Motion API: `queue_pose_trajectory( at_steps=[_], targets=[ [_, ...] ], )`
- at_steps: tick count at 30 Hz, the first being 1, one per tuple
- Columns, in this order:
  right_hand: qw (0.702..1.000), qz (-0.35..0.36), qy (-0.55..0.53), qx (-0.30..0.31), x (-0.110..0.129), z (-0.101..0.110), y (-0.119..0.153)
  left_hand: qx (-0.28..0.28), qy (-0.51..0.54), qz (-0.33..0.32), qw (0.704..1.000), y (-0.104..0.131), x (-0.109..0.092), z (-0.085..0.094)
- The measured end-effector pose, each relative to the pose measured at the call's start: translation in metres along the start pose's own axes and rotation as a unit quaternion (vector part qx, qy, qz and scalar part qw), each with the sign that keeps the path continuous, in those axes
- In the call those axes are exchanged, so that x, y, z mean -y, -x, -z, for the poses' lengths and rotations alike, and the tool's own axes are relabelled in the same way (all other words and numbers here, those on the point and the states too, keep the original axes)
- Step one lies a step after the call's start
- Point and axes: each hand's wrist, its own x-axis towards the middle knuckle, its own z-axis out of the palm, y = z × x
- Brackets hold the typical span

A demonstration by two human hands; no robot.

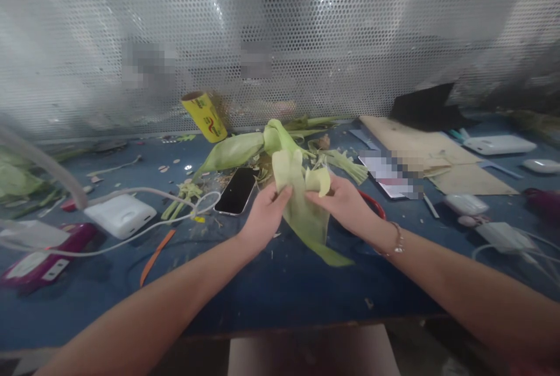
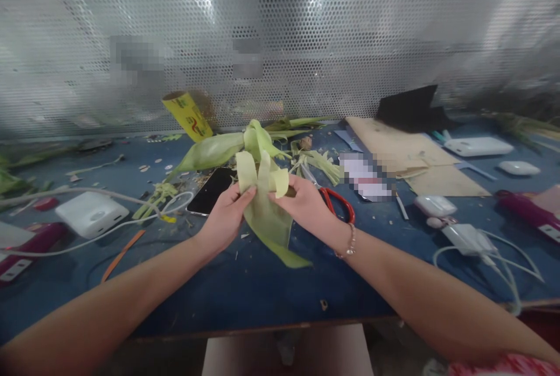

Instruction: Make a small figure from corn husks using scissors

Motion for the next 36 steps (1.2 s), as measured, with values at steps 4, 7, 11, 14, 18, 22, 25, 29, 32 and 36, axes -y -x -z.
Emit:
queue_pose_trajectory(
  at_steps=[4, 7, 11, 14, 18, 22, 25, 29, 32, 36],
  targets=[
    [0.999, -0.024, -0.037, -0.001, 0.003, -0.002, 0.002, -0.036, -0.18, -0.05, 0.982, 0.005, -0.007, 0.0],
    [0.998, -0.013, -0.061, 0.009, 0.002, -0.006, 0.005, -0.039, -0.228, -0.086, 0.969, 0.007, -0.01, 0.0],
    [0.998, 0.048, -0.04, 0.001, -0.004, -0.009, 0.008, -0.045, -0.231, -0.079, 0.969, 0.009, -0.008, -0.001],
    [0.984, 0.17, 0.049, -0.027, -0.006, -0.006, 0.009, -0.036, -0.149, -0.038, 0.987, 0.009, -0.007, -0.003],
    [0.945, 0.304, 0.126, 0.003, -0.006, 0.001, 0.01, -0.017, -0.04, 0.011, 0.999, 0.008, -0.005, -0.005],
    [0.926, 0.351, 0.138, 0.029, -0.005, 0.004, 0.011, -0.037, 0.018, 0.038, 0.998, 0.005, -0.002, -0.006],
    [0.954, 0.274, 0.121, 0.006, -0.005, 0.001, 0.01, -0.034, 0.041, 0.036, 0.998, 0.004, 0.0, -0.005],
    [0.99, 0.086, 0.105, -0.047, -0.003, -0.004, 0.005, -0.002, 0.09, 0.006, 0.996, 0.006, -0.001, -0.005],
    [0.992, 0.041, 0.122, -0.009, 0.0, -0.005, 0.001, 0.004, 0.06, 0.022, 0.998, 0.006, 0.0, -0.004],
    [0.988, 0.06, 0.128, 0.057, 0.004, -0.002, 0.001, -0.03, 0.036, 0.014, 0.999, 0.002, 0.006, -0.001]
  ],
)
